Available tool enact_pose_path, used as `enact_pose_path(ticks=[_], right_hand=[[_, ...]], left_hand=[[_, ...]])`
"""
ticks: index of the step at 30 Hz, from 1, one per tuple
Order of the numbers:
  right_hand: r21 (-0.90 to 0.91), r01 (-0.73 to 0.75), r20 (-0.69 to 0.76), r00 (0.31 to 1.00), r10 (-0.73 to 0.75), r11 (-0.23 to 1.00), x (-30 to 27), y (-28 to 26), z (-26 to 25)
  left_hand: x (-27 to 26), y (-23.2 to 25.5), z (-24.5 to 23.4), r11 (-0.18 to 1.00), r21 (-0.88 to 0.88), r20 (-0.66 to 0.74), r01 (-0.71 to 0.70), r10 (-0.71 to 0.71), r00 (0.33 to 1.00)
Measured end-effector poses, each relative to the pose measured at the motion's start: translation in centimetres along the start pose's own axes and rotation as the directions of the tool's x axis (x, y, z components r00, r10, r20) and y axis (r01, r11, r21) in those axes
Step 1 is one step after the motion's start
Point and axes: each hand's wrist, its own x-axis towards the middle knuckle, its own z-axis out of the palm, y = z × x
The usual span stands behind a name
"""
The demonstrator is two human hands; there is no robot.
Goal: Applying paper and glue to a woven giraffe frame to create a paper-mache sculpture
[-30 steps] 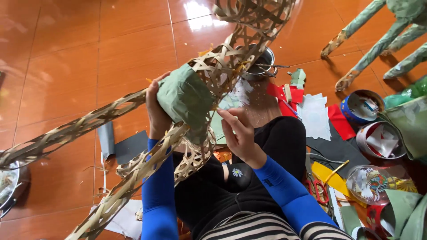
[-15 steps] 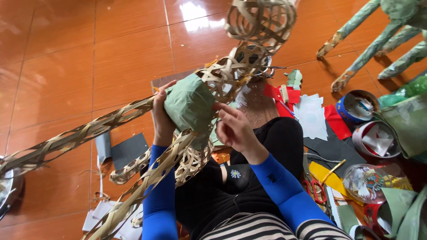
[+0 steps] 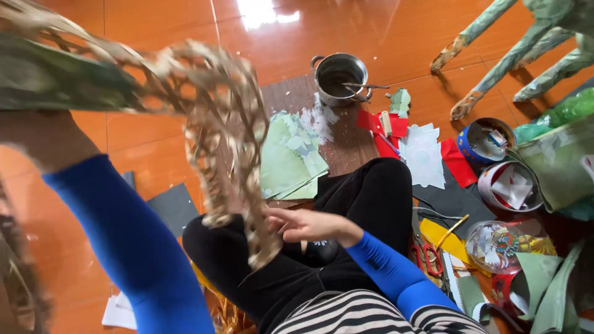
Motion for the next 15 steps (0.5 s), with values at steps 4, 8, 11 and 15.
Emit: enact_pose_path(ticks=[4,8,11,15], right_hand=[[0.690,0.109,-0.168,0.986,0.012,0.715,1.1,2.0,3.8],[0.855,0.105,-0.292,0.907,0.303,0.507,-1.2,2.9,3.3],[0.861,0.054,-0.329,0.817,0.473,0.506,-3.9,6.1,2.9],[0.952,0.036,-0.235,0.720,0.653,0.304,-2.5,2.5,1.9]], left_hand=[[-1.7,-5.2,-4.0,0.998,-0.058,-0.159,-0.003,-0.006,0.987],[-10.2,-17.7,-7.1,0.993,-0.115,-0.341,-0.007,-0.033,0.939],[-14.3,-25.4,-8.9,0.986,-0.163,-0.443,-0.027,-0.049,0.895],[-14.4,-30.9,-11.5,0.975,-0.214,-0.538,-0.054,-0.072,0.840]])
